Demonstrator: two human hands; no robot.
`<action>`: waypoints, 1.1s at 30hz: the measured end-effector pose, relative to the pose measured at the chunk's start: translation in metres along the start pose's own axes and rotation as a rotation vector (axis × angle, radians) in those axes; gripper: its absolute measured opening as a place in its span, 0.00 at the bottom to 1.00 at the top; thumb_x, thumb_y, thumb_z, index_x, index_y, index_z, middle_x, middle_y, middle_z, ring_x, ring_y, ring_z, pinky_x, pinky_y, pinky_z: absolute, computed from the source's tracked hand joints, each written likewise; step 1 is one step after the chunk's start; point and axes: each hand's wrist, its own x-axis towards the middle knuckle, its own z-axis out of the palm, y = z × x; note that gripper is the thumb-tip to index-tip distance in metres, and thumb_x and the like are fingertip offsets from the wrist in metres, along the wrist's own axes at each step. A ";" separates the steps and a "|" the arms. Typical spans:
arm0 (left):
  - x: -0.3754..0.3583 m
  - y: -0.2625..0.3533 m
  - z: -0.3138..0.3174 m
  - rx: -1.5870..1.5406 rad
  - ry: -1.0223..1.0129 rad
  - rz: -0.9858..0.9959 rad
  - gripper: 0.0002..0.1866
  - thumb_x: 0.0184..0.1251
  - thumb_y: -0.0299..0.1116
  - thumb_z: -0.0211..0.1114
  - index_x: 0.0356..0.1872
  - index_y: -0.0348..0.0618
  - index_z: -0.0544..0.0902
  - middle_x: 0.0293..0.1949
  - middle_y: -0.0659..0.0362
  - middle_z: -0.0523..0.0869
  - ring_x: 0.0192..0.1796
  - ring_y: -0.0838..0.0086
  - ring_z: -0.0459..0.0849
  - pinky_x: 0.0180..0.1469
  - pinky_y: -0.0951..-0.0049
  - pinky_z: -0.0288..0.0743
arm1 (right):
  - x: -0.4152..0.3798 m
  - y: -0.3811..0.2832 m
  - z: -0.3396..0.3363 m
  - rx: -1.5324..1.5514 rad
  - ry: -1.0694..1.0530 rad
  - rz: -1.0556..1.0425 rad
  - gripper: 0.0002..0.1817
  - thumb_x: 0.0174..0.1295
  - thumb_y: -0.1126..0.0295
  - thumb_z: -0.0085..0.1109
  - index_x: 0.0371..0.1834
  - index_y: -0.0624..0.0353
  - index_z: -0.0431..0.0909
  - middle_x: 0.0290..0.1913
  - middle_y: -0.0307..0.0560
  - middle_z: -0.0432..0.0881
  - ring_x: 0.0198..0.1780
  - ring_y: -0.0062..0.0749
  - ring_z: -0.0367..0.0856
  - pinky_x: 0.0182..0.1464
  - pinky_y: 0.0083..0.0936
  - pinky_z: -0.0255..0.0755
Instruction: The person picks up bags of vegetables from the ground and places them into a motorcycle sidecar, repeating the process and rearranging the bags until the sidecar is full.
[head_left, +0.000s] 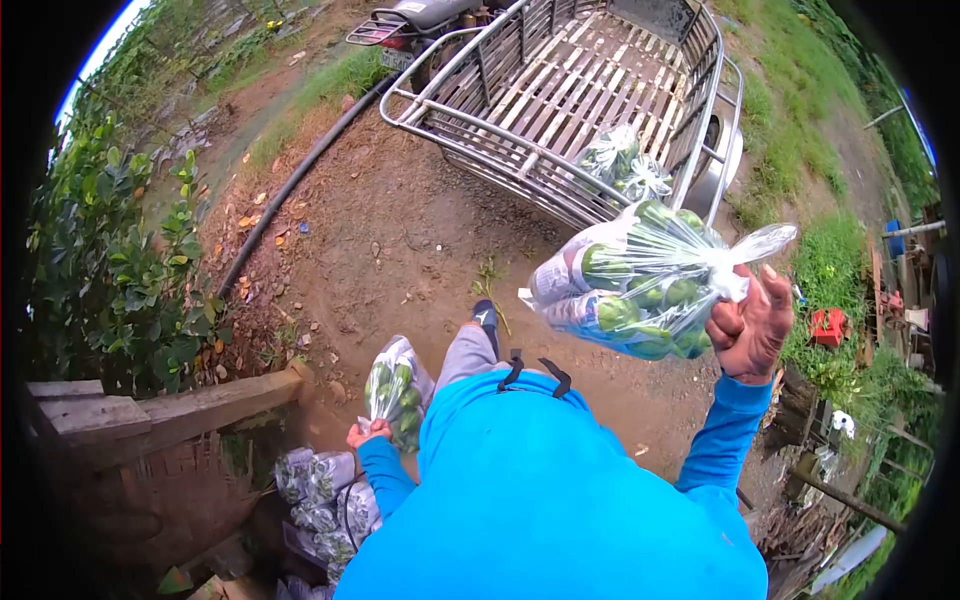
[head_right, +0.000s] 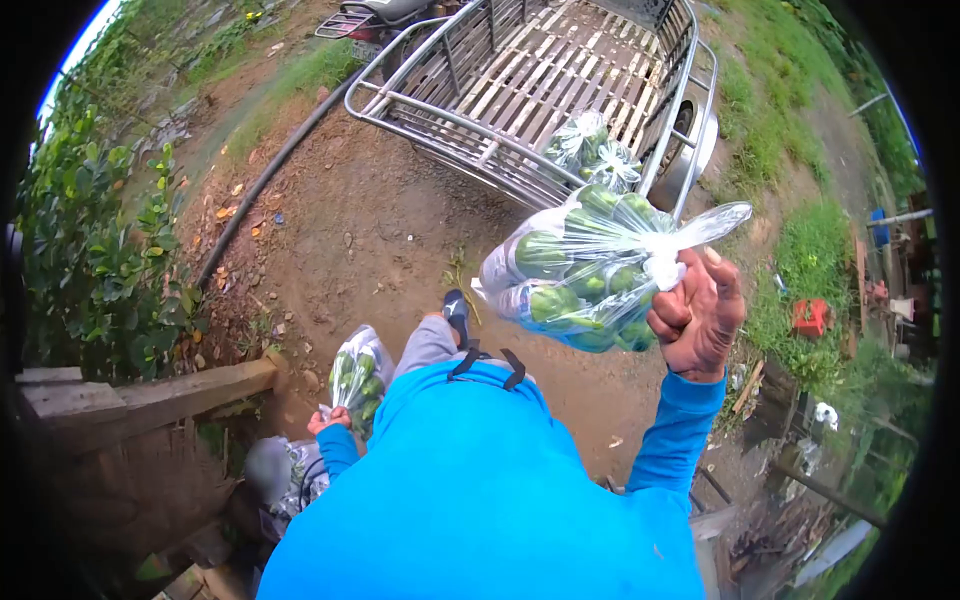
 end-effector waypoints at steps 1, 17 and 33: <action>0.010 -0.010 0.015 0.009 -0.038 -0.022 0.14 0.46 0.44 0.50 0.29 0.46 0.63 0.18 0.60 0.61 0.14 0.72 0.56 0.17 0.74 0.53 | 0.022 -0.016 0.011 0.001 -0.017 -0.047 0.28 0.55 0.50 0.50 0.49 0.62 0.65 0.31 0.36 0.73 0.11 0.13 0.46 0.12 0.12 0.41; 0.044 -0.125 0.227 0.112 0.037 -0.002 0.14 0.43 0.43 0.55 0.21 0.51 0.60 0.15 0.62 0.60 0.14 0.73 0.55 0.16 0.74 0.50 | 0.410 -0.091 0.063 -0.405 -0.030 0.082 0.27 0.53 0.46 0.53 0.45 0.56 0.67 0.26 0.32 0.68 0.11 0.09 0.49 0.11 0.09 0.41; -0.359 -0.171 0.457 0.384 -0.791 0.328 0.21 0.58 0.49 0.55 0.34 0.37 0.71 0.22 0.62 0.65 0.20 0.76 0.55 0.21 0.75 0.49 | 0.648 0.179 -0.196 -1.192 -0.189 0.759 0.34 0.42 0.45 0.62 0.43 0.61 0.66 0.22 0.38 0.56 0.17 0.25 0.54 0.17 0.27 0.55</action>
